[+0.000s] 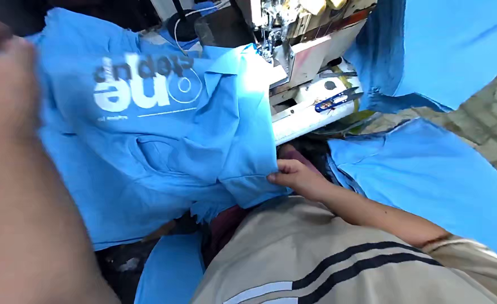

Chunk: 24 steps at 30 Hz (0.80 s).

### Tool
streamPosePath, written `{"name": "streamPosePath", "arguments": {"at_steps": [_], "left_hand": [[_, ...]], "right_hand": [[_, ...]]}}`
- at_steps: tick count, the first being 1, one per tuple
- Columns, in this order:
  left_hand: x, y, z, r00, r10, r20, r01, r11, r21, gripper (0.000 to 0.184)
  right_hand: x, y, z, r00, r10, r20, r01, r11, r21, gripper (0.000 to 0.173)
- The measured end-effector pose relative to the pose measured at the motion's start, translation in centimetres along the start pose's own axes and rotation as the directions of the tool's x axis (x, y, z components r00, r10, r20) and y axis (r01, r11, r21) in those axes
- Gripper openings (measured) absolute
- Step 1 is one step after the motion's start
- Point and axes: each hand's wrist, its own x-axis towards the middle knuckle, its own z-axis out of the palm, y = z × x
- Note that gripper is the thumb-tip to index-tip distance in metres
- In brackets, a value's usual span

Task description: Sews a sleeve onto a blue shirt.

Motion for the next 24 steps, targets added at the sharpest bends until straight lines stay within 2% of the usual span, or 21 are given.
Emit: {"name": "streamPosePath", "arguments": {"at_steps": [2,4,7,9,11,13,14,15,16,17,18,19,21,22,24], "left_hand": [[-3.4,5.0,3.6,0.995,-0.01,0.098,0.019,0.995,-0.093,0.049],[-7.6,8.3,6.6,0.973,-0.054,0.224,0.083,0.988,-0.126,0.042],[-12.3,9.5,9.1,0.899,-0.135,0.416,0.164,0.986,-0.035,0.039],[-14.8,8.9,9.8,0.876,-0.164,0.454,0.175,0.984,0.017,0.033],[-16.0,7.3,9.0,0.907,-0.077,0.415,0.134,0.985,-0.111,0.023],[-15.4,5.3,6.7,0.938,0.001,0.348,0.13,0.926,-0.353,0.013],[-14.5,4.5,5.6,0.946,-0.014,0.324,0.168,0.877,-0.451,0.012],[-13.2,3.8,4.5,0.956,-0.055,0.288,0.191,0.863,-0.467,0.014],[-11.8,3.1,3.6,0.972,-0.116,0.203,0.183,0.918,-0.352,0.01],[-10.5,2.7,2.8,0.982,-0.158,0.102,0.17,0.978,-0.119,0.012],[-9.3,2.5,2.2,0.986,-0.162,0.042,0.161,0.987,0.023,0.033],[-8.5,2.6,1.9,0.991,-0.129,0.016,0.127,0.987,0.1,0.047],[-9.0,5.0,2.8,0.998,0.001,-0.063,0.008,0.989,0.145,0.05],[-10.2,6.6,4.0,0.988,0.138,-0.07,-0.131,0.986,0.102,0.047],[-12.9,8.8,7.5,0.891,0.454,0.028,-0.455,0.89,0.037,0.038]], "right_hand": [[-0.4,0.5,-0.5,0.996,0.077,-0.042,-0.077,0.997,0.005,0.015],[-0.6,0.8,-1.2,0.992,0.108,-0.07,-0.109,0.994,-0.01,0.015],[-0.5,0.9,-1.7,0.99,0.105,-0.1,-0.11,0.993,-0.048,0.014],[-0.3,1.0,-1.9,0.99,0.097,-0.102,-0.103,0.993,-0.054,0.015],[-0.2,0.9,-2.1,0.99,0.083,-0.115,-0.09,0.994,-0.058,0.014],[-0.2,0.9,-2.3,0.99,0.082,-0.115,-0.089,0.994,-0.059,0.013],[-0.2,1.1,-2.3,0.99,0.082,-0.112,-0.089,0.994,-0.058,0.012],[-0.2,1.2,-2.3,0.991,0.082,-0.109,-0.088,0.995,-0.056,0.012],[-0.1,1.4,-2.2,0.991,0.08,-0.107,-0.086,0.995,-0.05,0.012],[-0.1,1.5,-2.1,0.991,0.078,-0.104,-0.082,0.996,-0.04,0.012],[0.0,1.5,-2.0,0.991,0.077,-0.107,-0.08,0.996,-0.029,0.012],[0.1,1.4,-1.9,0.99,0.073,-0.119,-0.076,0.997,-0.021,0.012],[0.4,1.2,-1.6,0.988,0.061,-0.143,-0.064,0.998,-0.013,0.015],[0.4,1.2,-1.4,0.988,0.056,-0.145,-0.059,0.998,-0.015,0.018],[0.3,1.2,-1.5,0.99,0.038,-0.138,-0.045,0.998,-0.047,0.015]]}}
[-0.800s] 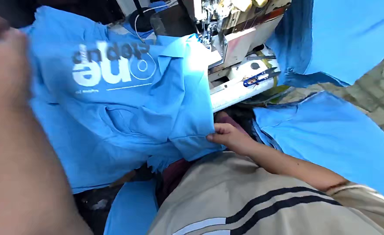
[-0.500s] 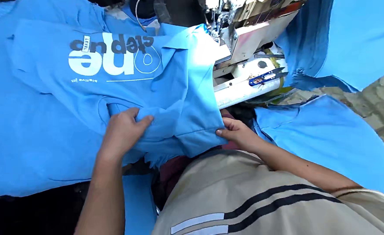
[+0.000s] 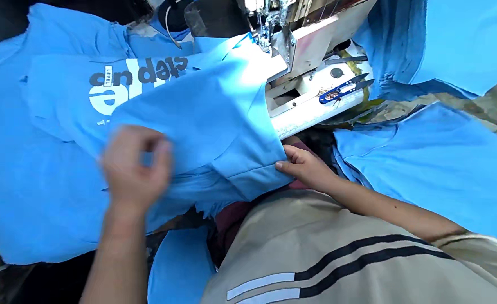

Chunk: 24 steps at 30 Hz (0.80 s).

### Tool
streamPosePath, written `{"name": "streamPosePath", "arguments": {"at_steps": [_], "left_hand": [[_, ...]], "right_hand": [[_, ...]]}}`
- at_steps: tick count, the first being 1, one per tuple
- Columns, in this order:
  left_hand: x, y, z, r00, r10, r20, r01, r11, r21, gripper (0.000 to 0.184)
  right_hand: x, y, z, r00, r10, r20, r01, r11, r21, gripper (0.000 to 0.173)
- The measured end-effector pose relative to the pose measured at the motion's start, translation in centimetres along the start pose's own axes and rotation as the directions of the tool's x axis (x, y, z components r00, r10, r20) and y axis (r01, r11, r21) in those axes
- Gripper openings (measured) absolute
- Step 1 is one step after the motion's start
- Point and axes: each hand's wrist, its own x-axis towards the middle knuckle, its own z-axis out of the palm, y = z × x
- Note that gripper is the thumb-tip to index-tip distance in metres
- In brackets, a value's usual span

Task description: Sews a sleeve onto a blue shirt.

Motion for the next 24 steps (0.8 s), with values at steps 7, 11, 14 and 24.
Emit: {"name": "streamPosePath", "arguments": {"at_steps": [7,11,14,24], "left_hand": [[-5.1,-3.3,5.8,0.975,0.08,0.205,-0.096,0.993,0.074,0.025],[-2.6,-1.7,2.2,0.917,-0.39,0.08,0.388,0.83,-0.402,0.02],[0.5,0.3,-0.3,0.861,-0.503,0.072,0.398,0.579,-0.712,0.023],[3.9,-0.5,-5.1,0.859,-0.429,0.279,0.35,0.096,-0.932,0.036]], "right_hand": [[1.7,0.9,-2.7,0.999,0.01,0.047,0.004,0.961,-0.277,0.02],[4.6,-1.7,-3.9,0.963,-0.236,-0.13,0.208,0.958,-0.195,0.02],[7.2,-4.0,-2.4,0.961,-0.237,-0.142,0.254,0.96,0.116,0.025],[4.4,-3.9,-4.7,0.962,-0.229,-0.149,0.271,0.877,0.398,0.018]]}}
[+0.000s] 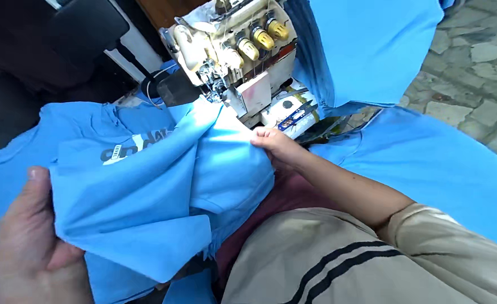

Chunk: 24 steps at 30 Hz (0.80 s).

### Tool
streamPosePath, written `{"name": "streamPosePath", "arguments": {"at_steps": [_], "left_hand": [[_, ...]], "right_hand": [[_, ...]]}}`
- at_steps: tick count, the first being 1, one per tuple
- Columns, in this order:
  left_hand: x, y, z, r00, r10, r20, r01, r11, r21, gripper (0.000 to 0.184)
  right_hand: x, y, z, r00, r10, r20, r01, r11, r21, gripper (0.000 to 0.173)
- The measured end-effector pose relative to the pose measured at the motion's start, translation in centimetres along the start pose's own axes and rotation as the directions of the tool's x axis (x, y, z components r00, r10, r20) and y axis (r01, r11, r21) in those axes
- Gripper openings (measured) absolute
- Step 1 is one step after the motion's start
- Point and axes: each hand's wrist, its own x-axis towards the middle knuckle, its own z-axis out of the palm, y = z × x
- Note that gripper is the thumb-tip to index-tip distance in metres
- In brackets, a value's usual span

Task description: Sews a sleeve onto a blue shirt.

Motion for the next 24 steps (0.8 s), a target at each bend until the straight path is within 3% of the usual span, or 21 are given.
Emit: {"name": "streamPosePath", "arguments": {"at_steps": [2,4,5,7,9,11,13,17,24], "left_hand": [[-0.4,0.5,0.7,0.999,0.021,0.039,-0.023,0.998,0.053,0.035],[-2.3,0.5,3.4,0.983,0.163,0.08,-0.176,0.964,0.201,0.022],[-3.7,0.2,4.7,0.964,0.207,0.165,-0.245,0.935,0.256,0.016],[-6.0,-1.5,6.3,0.863,0.152,0.481,-0.339,0.88,0.331,0.017],[-8.3,-5.8,9.4,0.786,0.077,0.614,-0.387,0.835,0.391,0.018],[-9.9,-11.0,11.1,0.777,0.067,0.626,-0.434,0.777,0.456,0.024],[-10.5,-13.5,11.7,0.802,0.083,0.591,-0.425,0.775,0.467,0.022],[-10.7,-12.4,12.9,0.789,0.119,0.602,-0.422,0.818,0.391,0.02],[-9.5,-12.5,14.1,0.761,0.061,0.646,-0.466,0.745,0.477,0.024]], "right_hand": [[-0.7,0.8,-0.1,1.0,0.029,-0.011,-0.029,0.998,-0.049,0.022],[-0.8,-0.8,-0.1,1.0,0.003,0.027,-0.001,0.999,-0.052,0.018],[-0.8,-1.2,-0.1,0.999,-0.007,0.036,0.009,0.998,-0.055,0.018],[-0.7,-0.9,-0.4,0.999,-0.012,0.044,0.016,0.997,-0.073,0.018],[-1.0,-0.1,-0.6,0.999,-0.017,0.033,0.02,0.996,-0.082,0.02],[-1.0,0.2,-0.7,0.999,-0.024,0.04,0.027,0.997,-0.075,0.022],[-0.8,0.4,-0.8,0.999,-0.003,0.043,0.006,0.998,-0.059,0.021],[-0.9,0.2,-0.7,0.999,0.022,0.03,-0.021,0.999,-0.034,0.021],[-0.5,0.5,-0.7,0.999,0.037,0.013,-0.036,0.998,-0.045,0.023]]}}
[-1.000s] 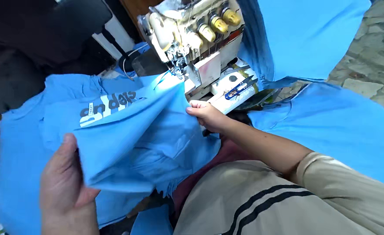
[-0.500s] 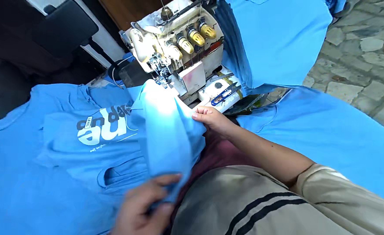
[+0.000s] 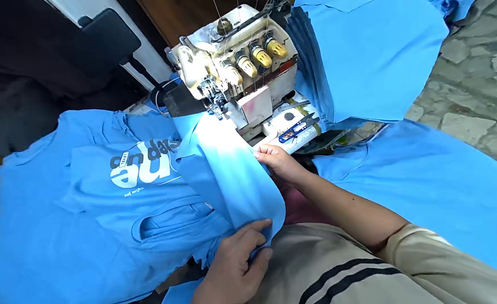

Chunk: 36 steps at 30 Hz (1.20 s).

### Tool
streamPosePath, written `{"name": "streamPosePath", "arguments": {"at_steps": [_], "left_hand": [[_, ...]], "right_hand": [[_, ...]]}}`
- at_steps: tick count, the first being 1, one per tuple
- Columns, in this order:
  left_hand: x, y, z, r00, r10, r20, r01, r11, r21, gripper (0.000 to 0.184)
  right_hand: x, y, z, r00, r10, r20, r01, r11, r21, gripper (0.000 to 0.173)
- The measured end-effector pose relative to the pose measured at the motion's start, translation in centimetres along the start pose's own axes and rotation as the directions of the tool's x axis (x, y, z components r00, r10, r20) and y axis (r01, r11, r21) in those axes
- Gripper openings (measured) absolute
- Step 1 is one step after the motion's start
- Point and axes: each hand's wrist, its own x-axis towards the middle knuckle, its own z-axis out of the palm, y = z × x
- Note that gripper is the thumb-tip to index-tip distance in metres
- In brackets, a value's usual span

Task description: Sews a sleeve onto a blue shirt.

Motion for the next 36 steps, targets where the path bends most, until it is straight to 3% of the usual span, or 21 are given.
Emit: {"name": "streamPosePath", "arguments": {"at_steps": [11,17,21,24,26,28,30,32,34,36], "left_hand": [[2.2,0.8,-1.1,0.998,-0.044,-0.044,0.054,0.961,0.272,0.019],[3.2,1.8,-2.6,0.999,-0.027,-0.036,0.041,0.874,0.484,0.018],[3.6,2.1,-3.5,0.999,-0.036,0.01,0.025,0.848,0.53,0.02],[3.8,1.6,-7.0,0.993,-0.098,-0.07,0.113,0.963,0.244,0.02],[3.7,1.8,-10.2,0.935,-0.204,-0.288,0.187,0.979,-0.085,0.014],[3.9,1.8,-13.3,0.832,-0.24,-0.501,0.055,0.933,-0.355,0.014],[4.4,1.6,-14.5,0.808,-0.204,-0.552,-0.064,0.902,-0.426,0.016],[5.3,2.6,-13.4,0.86,-0.211,-0.465,0.032,0.931,-0.363,0.013],[5.2,3.3,-11.8,0.956,-0.178,-0.233,0.125,0.966,-0.225,0.015],[5.2,2.4,-10.4,0.996,-0.088,-0.012,0.088,0.995,0.05,0.024]], "right_hand": [[0.0,0.1,0.0,1.0,-0.003,-0.008,0.002,0.999,-0.051,0.023],[-1.7,0.5,0.4,0.999,-0.013,0.046,0.014,1.0,-0.023,0.005],[-2.7,0.4,0.5,0.996,0.016,0.086,-0.018,1.0,0.024,0.007],[-2.9,0.9,0.3,0.995,0.015,0.103,-0.018,0.999,0.028,0.012],[-3.2,0.9,0.3,0.993,0.011,0.116,-0.017,0.999,0.05,0.011],[-3.6,0.9,0.3,0.991,0.01,0.13,-0.019,0.998,0.065,0.01],[-4.1,1.0,0.4,0.99,0.016,0.142,-0.028,0.996,0.084,0.009],[-4.7,0.6,0.4,0.986,-0.004,0.165,-0.01,0.996,0.088,0.009],[-5.2,0.8,0.4,0.984,-0.022,0.176,0.008,0.997,0.078,0.009],[-5.4,1.5,0.3,0.986,-0.009,0.166,-0.004,0.997,0.074,0.01]]}}
